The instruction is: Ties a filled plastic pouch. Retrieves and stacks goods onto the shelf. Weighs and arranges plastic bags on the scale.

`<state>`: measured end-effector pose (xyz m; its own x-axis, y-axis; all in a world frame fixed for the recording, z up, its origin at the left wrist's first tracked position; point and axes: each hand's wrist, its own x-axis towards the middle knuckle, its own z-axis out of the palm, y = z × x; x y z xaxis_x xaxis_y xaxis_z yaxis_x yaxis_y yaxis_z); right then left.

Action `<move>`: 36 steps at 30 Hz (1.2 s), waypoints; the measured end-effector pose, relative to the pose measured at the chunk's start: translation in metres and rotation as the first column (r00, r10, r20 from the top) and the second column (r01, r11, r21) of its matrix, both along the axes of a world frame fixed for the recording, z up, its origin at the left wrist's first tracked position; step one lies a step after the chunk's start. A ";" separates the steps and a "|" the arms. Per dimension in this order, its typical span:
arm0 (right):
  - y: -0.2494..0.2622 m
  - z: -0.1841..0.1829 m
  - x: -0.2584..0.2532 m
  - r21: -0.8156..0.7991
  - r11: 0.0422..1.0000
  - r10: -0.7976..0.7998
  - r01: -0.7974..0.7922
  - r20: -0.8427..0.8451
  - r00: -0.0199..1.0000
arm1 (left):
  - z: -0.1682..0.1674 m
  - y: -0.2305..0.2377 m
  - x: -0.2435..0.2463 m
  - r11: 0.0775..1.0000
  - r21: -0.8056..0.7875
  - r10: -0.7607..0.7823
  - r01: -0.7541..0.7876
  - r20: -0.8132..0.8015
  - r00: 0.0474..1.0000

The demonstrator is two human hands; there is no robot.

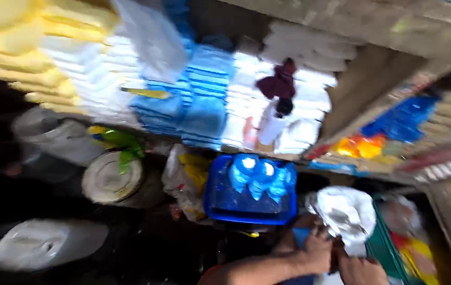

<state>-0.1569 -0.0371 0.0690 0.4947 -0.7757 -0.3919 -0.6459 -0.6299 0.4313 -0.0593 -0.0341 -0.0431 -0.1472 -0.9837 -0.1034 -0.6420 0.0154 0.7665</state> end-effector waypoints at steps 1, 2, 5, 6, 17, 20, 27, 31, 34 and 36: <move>-0.004 0.004 0.005 0.047 0.997 -0.055 0.057 -0.049 0.997 | 0.000 -0.001 0.000 1.000 0.003 0.005 -0.005 0.001 1.000; -0.005 0.005 0.007 0.076 0.992 -0.097 0.102 -0.071 0.993 | -0.001 -0.001 -0.001 1.000 0.001 0.014 -0.014 -0.005 1.000; -0.008 0.006 0.006 0.133 0.975 -0.169 0.176 -0.063 0.984 | -0.007 -0.005 -0.006 0.999 -0.043 -0.015 0.019 0.093 0.996; -0.008 0.005 0.003 0.154 0.970 -0.181 0.189 -0.067 0.981 | -0.008 -0.004 -0.006 0.998 -0.054 -0.036 0.043 0.120 0.992; 0.004 -0.024 -0.020 -0.039 0.998 -0.047 0.055 0.196 0.980 | -0.009 -0.009 -0.006 0.969 -0.019 -0.234 0.245 0.230 0.945; 0.012 -0.014 -0.027 0.010 0.998 -0.055 0.054 0.161 0.985 | -0.005 -0.004 -0.007 0.955 -0.050 -0.270 0.291 0.248 0.930; 0.010 -0.028 -0.005 0.092 0.952 -0.302 0.292 0.126 0.945 | -0.019 -0.007 -0.014 0.974 -0.153 -0.122 0.166 0.264 0.957; 0.022 -0.034 -0.019 -0.025 0.984 -0.159 0.174 0.302 0.940 | -0.026 -0.012 -0.006 0.941 -0.229 -0.164 0.250 0.341 0.926; 0.032 -0.024 -0.027 0.061 0.981 -0.194 0.186 0.445 0.874 | -0.010 -0.022 0.008 0.925 -0.174 -0.230 0.337 0.448 0.864; 0.038 -0.016 -0.030 0.159 0.958 -0.285 0.237 0.496 0.820 | -0.002 -0.030 0.013 0.926 -0.139 -0.245 0.350 0.483 0.840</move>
<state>-0.1870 0.0007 0.0533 0.4263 -0.8793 -0.2123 -0.9035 -0.4253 -0.0527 -0.0467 -0.0645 -0.0454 -0.4251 -0.9048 -0.0239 -0.8514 0.3908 0.3500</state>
